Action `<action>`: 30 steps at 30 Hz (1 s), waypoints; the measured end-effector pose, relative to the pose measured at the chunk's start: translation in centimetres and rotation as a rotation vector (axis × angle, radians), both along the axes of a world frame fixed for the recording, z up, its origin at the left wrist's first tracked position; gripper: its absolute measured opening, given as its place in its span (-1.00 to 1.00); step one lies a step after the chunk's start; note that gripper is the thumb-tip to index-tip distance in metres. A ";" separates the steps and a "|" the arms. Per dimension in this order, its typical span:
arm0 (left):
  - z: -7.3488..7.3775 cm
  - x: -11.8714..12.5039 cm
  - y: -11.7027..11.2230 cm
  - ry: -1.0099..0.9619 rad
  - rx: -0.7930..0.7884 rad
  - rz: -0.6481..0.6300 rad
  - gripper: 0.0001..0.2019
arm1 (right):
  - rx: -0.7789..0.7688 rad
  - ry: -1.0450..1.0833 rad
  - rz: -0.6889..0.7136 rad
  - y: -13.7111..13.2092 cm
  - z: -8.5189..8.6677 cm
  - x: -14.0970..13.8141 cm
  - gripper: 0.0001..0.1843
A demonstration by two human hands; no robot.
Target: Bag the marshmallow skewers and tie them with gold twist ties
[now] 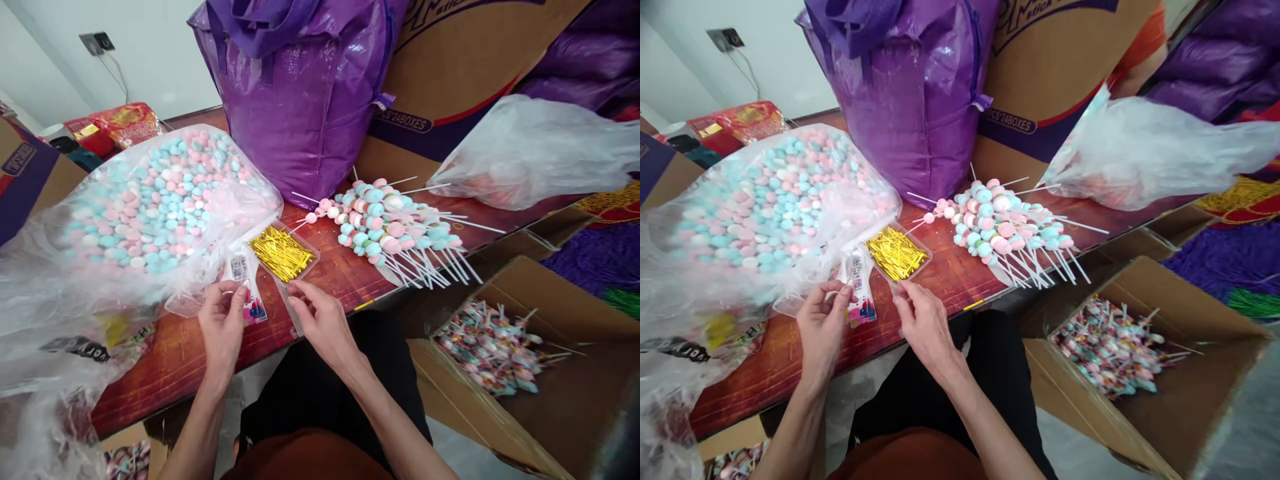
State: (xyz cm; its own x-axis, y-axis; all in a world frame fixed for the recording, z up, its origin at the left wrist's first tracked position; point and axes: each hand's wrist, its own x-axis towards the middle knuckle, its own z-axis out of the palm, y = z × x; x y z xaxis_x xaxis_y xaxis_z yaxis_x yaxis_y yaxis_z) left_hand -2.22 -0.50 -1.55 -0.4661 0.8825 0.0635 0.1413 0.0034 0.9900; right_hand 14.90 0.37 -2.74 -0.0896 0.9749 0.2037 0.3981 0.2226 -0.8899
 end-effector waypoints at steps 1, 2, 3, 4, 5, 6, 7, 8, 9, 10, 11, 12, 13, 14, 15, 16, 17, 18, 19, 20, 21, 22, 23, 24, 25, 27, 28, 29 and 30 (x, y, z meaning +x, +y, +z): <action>0.0 0.7 -0.2 -0.026 0.011 -0.012 -0.83 | -0.001 0.015 0.007 0.2 0.2 -0.1 -0.70; 0.0 1.5 -0.3 -0.050 0.022 -0.025 -0.84 | -0.005 0.041 0.019 0.2 0.4 -0.3 -0.70; -0.1 2.2 -0.5 -0.067 0.035 -0.035 -0.86 | -0.021 0.083 0.038 0.1 0.7 -0.4 -0.72; -0.3 2.9 -0.7 -0.077 0.051 -0.041 -0.87 | -0.051 0.142 0.054 -0.2 0.9 -0.6 -0.74; -0.4 3.6 -0.9 -0.079 0.069 -0.050 -0.90 | -0.092 0.212 0.059 -0.6 1.1 -0.7 -0.77; -0.5 4.3 -1.1 -0.072 0.086 -0.060 -0.92 | -0.136 0.289 0.044 -1.0 1.2 -0.9 -0.79; -0.5 4.9 -1.3 -0.058 0.099 -0.071 -0.95 | -0.178 0.365 0.008 -1.4 1.2 -1.1 -0.81; -0.4 5.5 -1.5 -0.042 0.108 -0.083 -0.97 | -0.209 0.435 -0.053 -1.7 1.0 -1.2 -0.82; -0.3 6.0 -1.7 -0.033 0.113 -0.097 -0.96 | -0.226 0.491 -0.133 -1.9 0.8 -1.2 -0.83; -0.1 6.4 -1.9 -0.049 0.109 -0.104 -0.97 | -0.232 0.532 -0.212 -2.0 0.5 -1.2 -0.84; 0.0 6.7 -2.1 -0.094 0.100 -0.093 -0.99 | -0.233 0.561 -0.272 -2.0 0.2 -1.0 -0.83; 0.1 6.9 -2.2 -0.177 0.089 -0.068 -0.96 | -0.232 0.577 -0.309 -1.9 0.0 -0.7 -0.83; 0.2 6.9 -2.2 -0.298 0.067 -0.044 -0.91 | -0.228 0.579 -0.316 -1.8 -0.1 -0.4 -0.82; 0.3 6.9 -2.2 -0.450 0.029 -0.037 -0.85 | -0.223 0.570 -0.296 -1.6 0.0 0.0 -0.82; 0.3 6.8 -2.1 -0.621 -0.038 -0.057 -0.79 | -0.219 0.556 -0.254 -1.5 0.2 0.4 -0.82; 0.4 6.6 -2.0 -0.795 -0.136 -0.115 -0.73 | -0.217 0.541 -0.202 -1.4 0.5 0.8 -0.81; 0.4 6.4 -1.9 -0.955 -0.252 -0.195 -0.68 | -0.217 0.524 -0.149 -1.3 1.0 1.1 -0.81; 0.4 6.3 -1.7 -1.092 -0.365 -0.271 -0.64 | -0.216 0.505 -0.100 -1.2 1.6 1.5 -0.81; 0.5 6.1 -1.5 -1.197 -0.452 -0.318 -0.62 | -0.214 0.480 -0.058 -1.2 2.2 1.8 -0.81; 0.6 6.0 -1.3 -1.266 -0.495 -0.329 -0.61 | -0.208 0.449 -0.023 -1.2 2.8 2.1 -0.81; 0.6 6.0 -1.1 -1.299 -0.497 -0.317 -0.62 | -0.200 0.413 0.007 -1.2 3.3 2.4 -0.80; 0.7 6.0 -0.9 -1.296 -0.472 -0.296 -0.63 | -0.191 0.378 0.033 -1.2 3.6 2.6 -0.78; 0.8 6.0 -0.7 -1.266 -0.438 -0.280 -0.63 | -0.182 0.347 0.052 -1.2 3.8 2.8 -0.76; 0.9 6.2 -0.6 -1.211 -0.401 -0.274 -0.63 | -0.174 0.323 0.064 -1.2 3.9 2.9 -0.74; 0.9 6.4 -0.5 -1.140 -0.361 -0.271 -0.65 | -0.166 0.304 0.063 -1.2 3.8 2.9 -0.72; 1.0 6.9 -0.3 -1.012 -0.271 -0.251 -0.73 | -0.145 0.275 0.020 -1.3 3.1 2.7 -0.67; 1.1 7.1 -0.3 -0.973 -0.225 -0.225 -0.76 | -0.139 0.267 -0.011 -1.3 2.7 2.6 -0.64; 1.1 7.3 -0.3 -0.955 -0.186 -0.196 -0.77 | -0.139 0.266 -0.039 -1.2 2.2 2.4 -0.61; 1.1 7.5 -0.3 -0.955 -0.163 -0.173 -0.77 | -0.146 0.273 -0.058 -1.2 1.8 2.2 -0.58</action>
State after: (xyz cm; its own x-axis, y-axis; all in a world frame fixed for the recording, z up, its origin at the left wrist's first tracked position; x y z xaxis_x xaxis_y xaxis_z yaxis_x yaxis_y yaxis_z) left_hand 5.24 -0.80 -0.48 -0.1218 0.9077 -0.4014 -0.7067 0.2047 0.6773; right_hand 17.08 -0.80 -0.92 0.0052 0.9975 0.0698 0.1484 0.0683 -0.9866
